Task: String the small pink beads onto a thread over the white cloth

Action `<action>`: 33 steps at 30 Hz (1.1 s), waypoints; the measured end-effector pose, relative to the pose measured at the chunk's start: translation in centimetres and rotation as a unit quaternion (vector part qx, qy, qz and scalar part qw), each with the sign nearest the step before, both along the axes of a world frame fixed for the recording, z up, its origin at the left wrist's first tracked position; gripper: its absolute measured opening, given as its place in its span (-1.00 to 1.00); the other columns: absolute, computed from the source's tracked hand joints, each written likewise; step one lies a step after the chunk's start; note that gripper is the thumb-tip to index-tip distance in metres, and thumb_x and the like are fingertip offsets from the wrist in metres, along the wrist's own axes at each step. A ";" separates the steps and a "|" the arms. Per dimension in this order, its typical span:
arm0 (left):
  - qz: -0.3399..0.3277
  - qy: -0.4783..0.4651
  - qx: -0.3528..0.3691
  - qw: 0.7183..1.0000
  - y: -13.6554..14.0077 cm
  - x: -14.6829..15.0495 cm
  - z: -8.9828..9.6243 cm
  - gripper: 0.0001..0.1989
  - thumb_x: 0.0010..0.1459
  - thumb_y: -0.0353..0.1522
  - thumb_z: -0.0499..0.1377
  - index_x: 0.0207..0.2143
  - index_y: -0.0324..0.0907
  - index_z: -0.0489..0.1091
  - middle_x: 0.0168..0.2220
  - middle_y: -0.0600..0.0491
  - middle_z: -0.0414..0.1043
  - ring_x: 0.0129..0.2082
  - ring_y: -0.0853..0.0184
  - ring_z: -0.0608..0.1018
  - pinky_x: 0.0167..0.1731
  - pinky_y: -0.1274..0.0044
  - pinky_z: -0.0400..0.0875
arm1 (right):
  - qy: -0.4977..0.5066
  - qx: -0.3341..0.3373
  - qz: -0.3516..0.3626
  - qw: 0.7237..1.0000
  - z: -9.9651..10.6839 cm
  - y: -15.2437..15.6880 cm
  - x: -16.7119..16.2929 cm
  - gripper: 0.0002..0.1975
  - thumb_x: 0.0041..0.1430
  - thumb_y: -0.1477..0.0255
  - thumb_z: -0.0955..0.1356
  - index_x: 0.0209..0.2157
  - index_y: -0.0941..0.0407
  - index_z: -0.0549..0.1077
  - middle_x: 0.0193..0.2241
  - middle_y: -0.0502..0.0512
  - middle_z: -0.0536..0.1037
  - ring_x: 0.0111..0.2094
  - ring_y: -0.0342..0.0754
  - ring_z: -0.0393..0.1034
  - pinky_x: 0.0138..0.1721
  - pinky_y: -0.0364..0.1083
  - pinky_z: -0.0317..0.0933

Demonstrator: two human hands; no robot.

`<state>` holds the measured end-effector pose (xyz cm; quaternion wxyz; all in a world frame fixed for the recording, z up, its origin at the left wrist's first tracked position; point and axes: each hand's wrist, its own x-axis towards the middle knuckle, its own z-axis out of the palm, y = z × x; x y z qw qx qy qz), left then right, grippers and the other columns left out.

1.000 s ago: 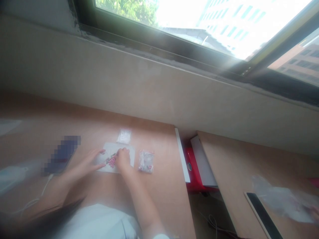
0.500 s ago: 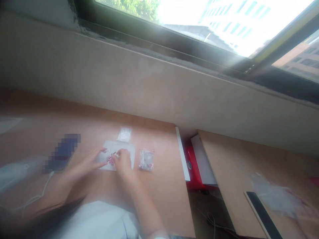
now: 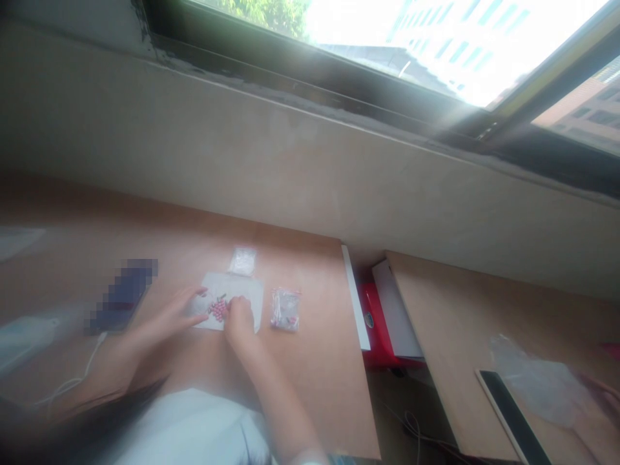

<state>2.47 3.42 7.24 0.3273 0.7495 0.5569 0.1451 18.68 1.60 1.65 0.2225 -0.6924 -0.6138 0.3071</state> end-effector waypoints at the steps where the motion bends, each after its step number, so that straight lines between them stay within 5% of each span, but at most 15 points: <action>1: -0.002 0.000 0.000 1.000 0.0 0.0 -0.1 -0.55 -0.12 -0.27 0.12 -0.12 -0.23 0.21 -0.12 -0.10 0.30 -0.09 0.13 0.30 -0.10 0.34 0.14 | 0.020 0.001 -0.008 1.000 0.3 0.0 -0.1 -0.97 -0.08 0.54 0.25 -0.52 0.17 0.31 -0.46 0.10 0.35 -0.39 -0.09 0.22 -0.38 -0.14 0.07; 7: -0.011 -0.008 0.007 1.000 -0.2 0.3 -0.9 -0.56 -0.10 -0.25 0.11 -0.13 -0.23 0.21 -0.11 -0.09 0.29 -0.08 0.14 0.30 -0.10 0.34 0.12 | 0.171 0.067 0.016 0.983 2.9 0.1 -0.7 -0.90 -0.03 0.40 0.25 -0.43 0.13 0.32 -0.44 0.01 0.37 -0.40 -0.15 0.24 -0.36 -0.17 0.11; 17: -0.016 -0.002 0.004 1.000 0.1 0.0 -1.0 -0.54 -0.11 -0.28 0.12 -0.12 -0.24 0.20 -0.11 -0.10 0.29 -0.07 0.14 0.29 -0.10 0.37 0.13 | 0.034 0.039 0.017 0.999 -0.3 -1.2 0.2 -0.92 -0.12 0.59 0.27 -0.51 0.14 0.33 -0.44 0.08 0.35 -0.32 -0.07 0.22 -0.29 -0.10 0.08; 27: -0.025 -0.020 0.020 0.999 -0.3 0.2 -1.6 -0.57 -0.09 -0.24 0.11 -0.13 -0.18 0.19 -0.09 -0.06 0.27 -0.08 0.18 0.30 -0.10 0.39 0.12 | 0.129 0.108 -0.005 0.986 3.1 -0.5 -0.6 -0.91 -0.03 0.41 0.26 -0.43 0.13 0.32 -0.43 0.04 0.38 -0.34 -0.10 0.23 -0.31 -0.12 0.09; 33: -0.027 -0.018 0.015 0.999 -0.2 0.0 -0.7 -0.58 -0.09 -0.29 0.12 -0.13 -0.17 0.19 -0.12 -0.04 0.29 -0.08 0.17 0.28 -0.10 0.37 0.12 | 0.012 0.051 -0.029 0.998 1.2 -2.3 -1.3 -0.92 -0.11 0.51 0.28 -0.46 0.14 0.29 -0.43 0.09 0.33 -0.36 -0.05 0.18 -0.35 -0.09 0.08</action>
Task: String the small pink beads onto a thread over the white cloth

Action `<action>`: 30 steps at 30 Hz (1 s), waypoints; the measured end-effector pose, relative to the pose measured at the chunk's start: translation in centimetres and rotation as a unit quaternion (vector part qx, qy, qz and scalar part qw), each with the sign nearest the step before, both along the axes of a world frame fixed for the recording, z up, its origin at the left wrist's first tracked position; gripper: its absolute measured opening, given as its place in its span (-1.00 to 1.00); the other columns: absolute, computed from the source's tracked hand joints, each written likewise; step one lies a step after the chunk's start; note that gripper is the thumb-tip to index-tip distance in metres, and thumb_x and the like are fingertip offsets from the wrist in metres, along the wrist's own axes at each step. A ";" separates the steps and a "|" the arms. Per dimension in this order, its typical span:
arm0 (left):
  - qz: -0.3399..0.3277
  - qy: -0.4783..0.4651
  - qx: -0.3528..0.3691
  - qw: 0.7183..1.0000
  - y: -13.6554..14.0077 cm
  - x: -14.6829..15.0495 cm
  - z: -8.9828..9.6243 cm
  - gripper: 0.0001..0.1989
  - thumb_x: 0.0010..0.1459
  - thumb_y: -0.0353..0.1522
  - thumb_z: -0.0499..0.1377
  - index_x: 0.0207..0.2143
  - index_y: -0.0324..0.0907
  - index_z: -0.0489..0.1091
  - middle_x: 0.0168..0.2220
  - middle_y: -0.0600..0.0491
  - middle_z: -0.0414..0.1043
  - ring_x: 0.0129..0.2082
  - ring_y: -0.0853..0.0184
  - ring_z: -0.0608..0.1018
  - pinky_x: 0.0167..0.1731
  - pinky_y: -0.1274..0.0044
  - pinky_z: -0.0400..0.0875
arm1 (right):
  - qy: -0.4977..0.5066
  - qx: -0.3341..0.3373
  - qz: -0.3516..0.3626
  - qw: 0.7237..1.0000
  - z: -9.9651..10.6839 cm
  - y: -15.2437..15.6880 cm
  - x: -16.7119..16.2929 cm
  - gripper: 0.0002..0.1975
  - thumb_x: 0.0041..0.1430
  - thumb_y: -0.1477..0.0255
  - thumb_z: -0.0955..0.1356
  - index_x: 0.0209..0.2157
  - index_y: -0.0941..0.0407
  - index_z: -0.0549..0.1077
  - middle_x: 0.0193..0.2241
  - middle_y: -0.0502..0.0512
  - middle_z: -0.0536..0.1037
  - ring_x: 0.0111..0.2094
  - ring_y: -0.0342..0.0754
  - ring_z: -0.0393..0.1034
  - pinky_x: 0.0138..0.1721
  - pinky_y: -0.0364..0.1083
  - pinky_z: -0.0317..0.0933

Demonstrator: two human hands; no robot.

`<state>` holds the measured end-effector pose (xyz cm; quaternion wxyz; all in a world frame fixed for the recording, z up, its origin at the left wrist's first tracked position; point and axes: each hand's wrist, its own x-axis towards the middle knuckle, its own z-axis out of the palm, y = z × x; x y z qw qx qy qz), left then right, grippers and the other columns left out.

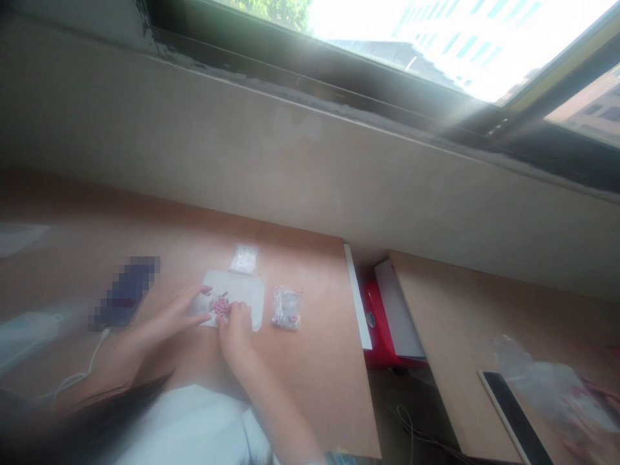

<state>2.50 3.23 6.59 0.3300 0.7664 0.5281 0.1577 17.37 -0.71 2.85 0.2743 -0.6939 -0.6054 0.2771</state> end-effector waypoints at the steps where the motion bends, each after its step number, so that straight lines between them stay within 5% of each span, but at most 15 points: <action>1: -0.001 -0.003 0.001 1.000 0.0 0.0 0.3 -0.59 -0.09 -0.30 0.11 -0.13 -0.16 0.19 -0.11 -0.04 0.29 -0.08 0.18 0.28 -0.10 0.37 0.11 | -0.012 -0.009 0.006 1.000 -0.4 -0.2 -0.1 -0.92 -0.11 0.53 0.27 -0.47 0.13 0.29 -0.42 0.09 0.32 -0.36 -0.05 0.17 -0.35 -0.08 0.08; 5: -0.003 -0.008 -0.006 1.000 0.0 0.0 1.2 -0.60 -0.09 -0.31 0.11 -0.13 -0.16 0.20 -0.10 -0.04 0.28 -0.07 0.17 0.27 -0.10 0.37 0.12 | -0.023 -0.016 0.003 1.000 -0.8 -0.4 -0.2 -0.94 -0.07 0.55 0.24 -0.50 0.13 0.30 -0.42 0.10 0.32 -0.36 -0.05 0.18 -0.34 -0.08 0.07; 14: 0.014 -0.042 -0.011 0.999 -0.2 0.3 0.4 -0.57 -0.07 -0.25 0.11 -0.12 -0.18 0.18 -0.08 -0.06 0.26 -0.05 0.17 0.28 -0.07 0.35 0.11 | 0.123 0.065 0.011 0.990 2.9 1.7 0.2 -0.87 0.00 0.39 0.25 -0.37 0.12 0.32 -0.38 0.05 0.36 -0.31 -0.09 0.21 -0.29 -0.12 0.09; 18: -0.002 -0.083 -0.027 0.996 -0.2 0.0 2.0 -0.56 -0.05 -0.28 0.10 -0.07 -0.15 0.15 -0.03 -0.03 0.22 -0.02 0.21 0.26 -0.03 0.39 0.11 | 0.061 0.047 -0.043 0.996 1.5 1.9 0.6 -0.85 -0.05 0.46 0.25 -0.35 0.17 0.30 -0.37 0.12 0.34 -0.29 -0.04 0.18 -0.26 -0.07 0.08; 23: -0.009 -0.129 -0.018 0.991 -0.2 -0.2 3.6 -0.57 -0.02 -0.32 0.09 -0.05 -0.07 0.13 0.01 0.02 0.17 0.03 0.24 0.22 0.00 0.39 0.08 | -0.005 0.001 -0.003 1.000 -0.7 0.9 0.7 -0.89 -0.10 0.53 0.25 -0.43 0.15 0.30 -0.39 0.12 0.33 -0.31 -0.02 0.16 -0.30 -0.06 0.07; 30: 0.001 -0.145 -0.015 0.989 -0.5 0.3 4.4 -0.58 -0.03 -0.32 0.09 -0.07 -0.06 0.16 0.01 0.05 0.18 0.03 0.24 0.22 0.02 0.38 0.08 | -0.044 -0.013 0.008 0.999 -0.9 0.7 0.0 -0.91 -0.11 0.54 0.27 -0.45 0.13 0.29 -0.42 0.10 0.32 -0.34 -0.03 0.16 -0.35 -0.08 0.06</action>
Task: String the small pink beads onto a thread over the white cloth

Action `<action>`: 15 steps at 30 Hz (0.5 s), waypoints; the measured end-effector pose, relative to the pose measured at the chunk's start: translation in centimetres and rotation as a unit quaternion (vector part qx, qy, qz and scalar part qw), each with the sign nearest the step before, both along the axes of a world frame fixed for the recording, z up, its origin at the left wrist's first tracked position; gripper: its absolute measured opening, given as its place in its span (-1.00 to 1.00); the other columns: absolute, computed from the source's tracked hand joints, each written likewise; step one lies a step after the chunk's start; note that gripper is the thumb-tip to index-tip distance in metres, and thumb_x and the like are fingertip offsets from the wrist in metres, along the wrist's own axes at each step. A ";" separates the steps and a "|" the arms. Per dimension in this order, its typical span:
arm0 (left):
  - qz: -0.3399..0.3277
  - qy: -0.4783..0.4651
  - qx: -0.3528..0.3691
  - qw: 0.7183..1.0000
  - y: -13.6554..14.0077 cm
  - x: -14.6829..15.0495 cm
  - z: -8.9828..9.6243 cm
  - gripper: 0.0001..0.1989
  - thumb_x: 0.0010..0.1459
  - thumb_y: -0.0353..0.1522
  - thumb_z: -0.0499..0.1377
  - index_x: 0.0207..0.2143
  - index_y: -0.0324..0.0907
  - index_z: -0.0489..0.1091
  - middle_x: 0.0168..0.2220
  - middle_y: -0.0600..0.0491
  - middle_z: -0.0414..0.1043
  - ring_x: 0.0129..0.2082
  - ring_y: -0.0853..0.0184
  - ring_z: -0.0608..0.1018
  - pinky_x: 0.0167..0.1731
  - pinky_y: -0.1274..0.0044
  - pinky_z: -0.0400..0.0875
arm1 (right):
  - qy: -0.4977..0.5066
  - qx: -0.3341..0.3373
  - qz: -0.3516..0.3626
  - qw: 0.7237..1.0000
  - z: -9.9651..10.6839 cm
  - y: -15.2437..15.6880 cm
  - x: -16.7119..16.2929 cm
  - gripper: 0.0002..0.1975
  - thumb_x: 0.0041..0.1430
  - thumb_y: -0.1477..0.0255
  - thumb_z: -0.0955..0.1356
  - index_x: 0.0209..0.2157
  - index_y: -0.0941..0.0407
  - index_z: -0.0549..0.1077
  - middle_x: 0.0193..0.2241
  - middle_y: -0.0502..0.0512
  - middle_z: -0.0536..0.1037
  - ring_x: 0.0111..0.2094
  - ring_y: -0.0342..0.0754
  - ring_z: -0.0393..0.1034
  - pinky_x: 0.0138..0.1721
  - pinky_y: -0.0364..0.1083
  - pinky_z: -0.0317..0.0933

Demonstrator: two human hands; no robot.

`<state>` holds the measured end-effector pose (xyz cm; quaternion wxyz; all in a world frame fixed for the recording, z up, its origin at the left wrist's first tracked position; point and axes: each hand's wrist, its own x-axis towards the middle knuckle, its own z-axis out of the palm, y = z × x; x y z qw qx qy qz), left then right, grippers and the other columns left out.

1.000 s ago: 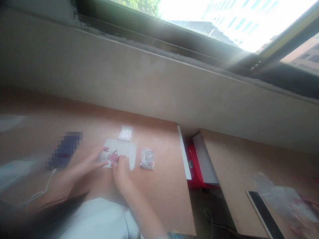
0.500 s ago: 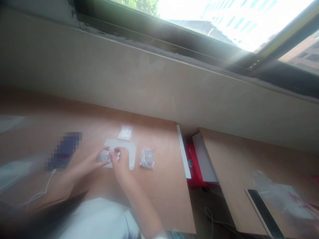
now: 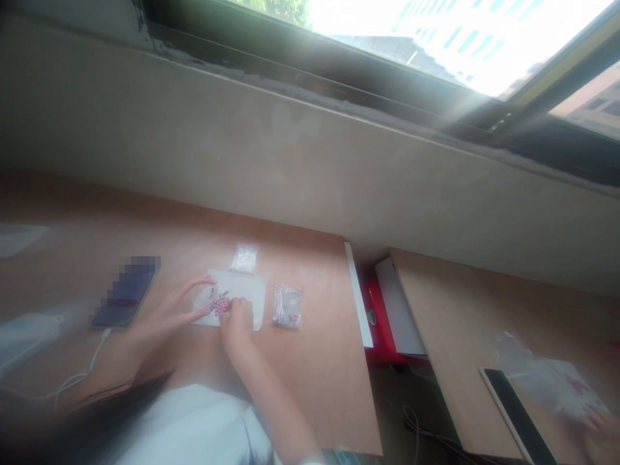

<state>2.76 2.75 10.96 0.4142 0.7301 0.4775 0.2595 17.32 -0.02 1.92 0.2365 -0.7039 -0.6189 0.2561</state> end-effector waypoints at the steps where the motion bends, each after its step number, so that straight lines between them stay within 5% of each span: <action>1: 0.005 0.000 -0.002 1.000 0.0 0.1 0.1 -0.59 -0.04 -0.32 0.09 -0.07 -0.07 0.16 0.01 0.05 0.19 0.03 0.23 0.22 0.02 0.37 0.08 | -0.005 0.001 0.001 1.000 0.0 0.0 -0.1 -0.92 -0.11 0.54 0.27 -0.46 0.13 0.30 -0.43 0.10 0.32 -0.35 -0.03 0.16 -0.35 -0.08 0.06; 15: 0.015 -0.005 -0.010 1.000 -0.2 0.6 0.8 -0.62 -0.05 -0.31 0.10 -0.11 -0.07 0.20 -0.03 0.03 0.23 0.01 0.22 0.24 0.01 0.36 0.09 | -0.033 0.014 -0.012 0.999 0.1 -0.3 -0.4 -0.91 -0.04 0.56 0.21 -0.47 0.12 0.31 -0.44 0.13 0.31 -0.35 -0.01 0.16 -0.35 -0.06 0.06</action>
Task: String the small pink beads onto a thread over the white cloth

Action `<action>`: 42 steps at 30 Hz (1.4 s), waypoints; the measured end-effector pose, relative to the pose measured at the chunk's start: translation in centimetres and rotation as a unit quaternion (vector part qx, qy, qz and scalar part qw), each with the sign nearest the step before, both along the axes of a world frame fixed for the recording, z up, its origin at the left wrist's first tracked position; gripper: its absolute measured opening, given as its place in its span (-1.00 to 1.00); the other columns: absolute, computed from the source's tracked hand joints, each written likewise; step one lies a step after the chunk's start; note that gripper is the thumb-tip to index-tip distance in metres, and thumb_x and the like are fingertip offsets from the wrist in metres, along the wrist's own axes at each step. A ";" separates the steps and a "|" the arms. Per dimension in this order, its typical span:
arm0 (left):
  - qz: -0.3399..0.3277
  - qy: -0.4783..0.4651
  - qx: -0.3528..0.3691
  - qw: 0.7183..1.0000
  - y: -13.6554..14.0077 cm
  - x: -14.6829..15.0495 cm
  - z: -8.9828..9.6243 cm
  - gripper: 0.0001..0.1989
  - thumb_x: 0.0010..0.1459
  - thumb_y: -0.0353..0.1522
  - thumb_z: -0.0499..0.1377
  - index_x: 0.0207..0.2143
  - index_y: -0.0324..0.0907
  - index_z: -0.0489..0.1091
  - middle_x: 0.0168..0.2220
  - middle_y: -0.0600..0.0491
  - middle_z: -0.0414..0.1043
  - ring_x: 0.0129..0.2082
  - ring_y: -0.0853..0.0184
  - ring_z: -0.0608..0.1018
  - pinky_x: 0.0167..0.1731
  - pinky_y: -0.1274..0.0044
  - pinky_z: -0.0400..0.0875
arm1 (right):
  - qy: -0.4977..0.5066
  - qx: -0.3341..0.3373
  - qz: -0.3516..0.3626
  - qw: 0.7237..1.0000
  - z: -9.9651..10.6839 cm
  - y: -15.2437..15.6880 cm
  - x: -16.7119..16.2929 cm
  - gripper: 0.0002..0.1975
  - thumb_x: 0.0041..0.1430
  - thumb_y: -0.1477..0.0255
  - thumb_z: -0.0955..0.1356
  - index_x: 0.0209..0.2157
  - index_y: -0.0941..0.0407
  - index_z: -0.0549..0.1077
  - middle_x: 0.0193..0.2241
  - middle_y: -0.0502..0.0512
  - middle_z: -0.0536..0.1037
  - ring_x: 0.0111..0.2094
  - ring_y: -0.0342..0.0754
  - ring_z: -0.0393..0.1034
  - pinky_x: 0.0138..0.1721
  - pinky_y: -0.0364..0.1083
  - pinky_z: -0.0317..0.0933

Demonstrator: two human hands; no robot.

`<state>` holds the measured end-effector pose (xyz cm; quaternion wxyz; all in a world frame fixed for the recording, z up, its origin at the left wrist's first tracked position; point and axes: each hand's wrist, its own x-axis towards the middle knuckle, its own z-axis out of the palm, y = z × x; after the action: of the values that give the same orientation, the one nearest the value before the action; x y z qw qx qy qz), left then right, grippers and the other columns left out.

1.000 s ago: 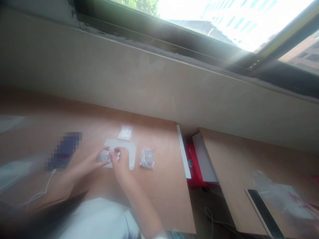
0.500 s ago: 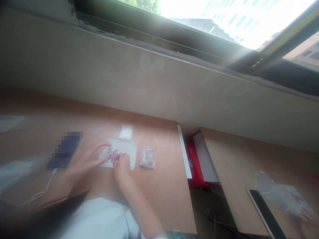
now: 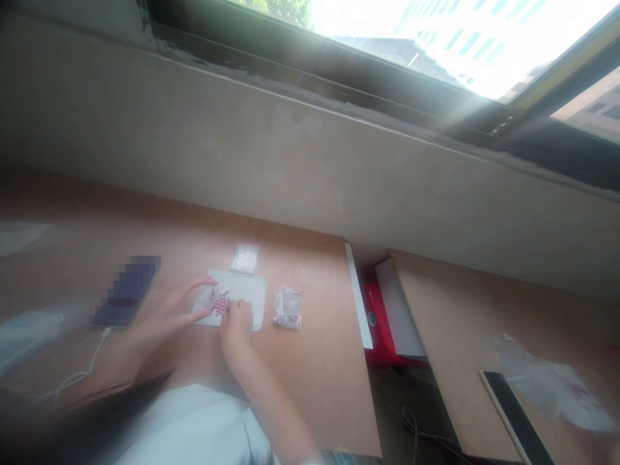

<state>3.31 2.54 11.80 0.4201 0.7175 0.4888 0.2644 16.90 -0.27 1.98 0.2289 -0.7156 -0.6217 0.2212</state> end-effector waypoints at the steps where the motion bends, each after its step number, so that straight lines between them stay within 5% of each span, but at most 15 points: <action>1: 0.000 -0.001 0.000 1.000 0.0 0.0 0.1 -0.62 -0.04 -0.31 0.10 -0.11 -0.08 0.20 -0.03 0.03 0.23 0.01 0.22 0.24 0.01 0.37 0.09 | 0.000 0.001 -0.003 1.000 0.0 0.1 0.1 -0.91 -0.04 0.57 0.21 -0.47 0.13 0.31 -0.44 0.13 0.31 -0.35 -0.01 0.16 -0.35 -0.06 0.06; 8: 0.004 -0.009 -0.004 1.000 0.2 -0.1 -0.9 -0.60 -0.05 -0.32 0.11 -0.10 -0.09 0.15 -0.06 0.04 0.23 -0.02 0.27 0.27 -0.01 0.41 0.11 | 0.029 0.005 -0.022 0.999 1.7 -0.1 0.4 -0.88 -0.09 0.56 0.23 -0.43 0.13 0.29 -0.40 0.13 0.31 -0.32 0.01 0.16 -0.30 -0.02 0.08; 13: 0.057 -0.029 -0.013 0.998 0.4 0.4 -3.5 -0.59 -0.07 -0.29 0.14 -0.14 -0.13 0.12 -0.14 0.03 0.24 -0.08 0.28 0.30 -0.06 0.41 0.16 | 0.216 0.021 0.043 0.975 3.8 -0.5 -0.3 -0.66 -0.15 0.53 0.27 -0.23 0.13 0.23 -0.27 0.10 0.31 -0.26 -0.06 0.21 -0.28 -0.08 0.14; 16: 0.071 -0.050 -0.037 0.996 0.4 0.8 -4.0 -0.55 -0.10 -0.27 0.16 -0.14 -0.14 0.10 -0.15 0.02 0.24 -0.10 0.28 0.32 -0.08 0.42 0.19 | 0.284 0.008 0.032 0.958 4.8 -0.1 -0.3 -0.80 -0.06 0.49 0.22 -0.29 0.13 0.26 -0.34 0.06 0.36 -0.33 -0.11 0.26 -0.32 -0.12 0.16; 22: 0.031 -0.106 -0.098 0.989 0.7 0.3 -2.1 -0.81 0.06 -0.27 0.00 -0.31 -0.19 0.23 -0.35 0.07 0.32 -0.30 0.35 0.40 -0.26 0.52 0.29 | 0.426 -0.048 -0.004 0.903 5.5 0.6 1.1 -0.85 0.00 0.38 0.22 -0.39 0.14 0.32 -0.47 0.03 0.43 -0.42 -0.12 0.32 -0.42 -0.15 0.20; 31: 0.007 -0.094 -0.143 0.985 0.5 0.0 -0.5 -0.75 0.04 -0.23 -0.01 -0.40 -0.23 0.32 -0.42 0.08 0.39 -0.37 0.34 0.41 -0.37 0.58 0.27 | 0.531 -0.029 -0.033 0.847 5.9 0.7 2.3 -0.79 -0.04 0.29 0.28 -0.51 0.16 0.38 -0.53 0.03 0.44 -0.44 -0.12 0.31 -0.39 -0.14 0.18; 38: 0.005 -0.055 -0.104 0.993 0.4 -0.1 -0.4 -0.75 0.02 -0.24 0.01 -0.52 -0.22 0.35 -0.50 0.11 0.37 -0.42 0.35 0.40 -0.38 0.59 0.23 | 0.523 -0.062 -0.065 0.848 6.7 0.8 2.8 -0.80 -0.08 0.35 0.30 -0.62 0.18 0.40 -0.63 0.02 0.44 -0.50 -0.12 0.29 -0.38 -0.13 0.13; 42: 0.019 -0.042 -0.100 0.994 0.3 0.0 -0.5 -0.75 0.01 -0.23 0.01 -0.54 -0.22 0.33 -0.51 0.11 0.36 -0.42 0.35 0.38 -0.38 0.59 0.22 | 0.527 -0.058 -0.027 0.847 6.4 0.7 2.7 -0.82 -0.05 0.34 0.27 -0.55 0.16 0.39 -0.53 0.01 0.45 -0.45 -0.13 0.29 -0.35 -0.14 0.12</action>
<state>3.32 2.88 11.29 0.5047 0.6507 0.5082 0.2523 19.62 0.38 8.42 0.4857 -0.5197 -0.3742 0.5950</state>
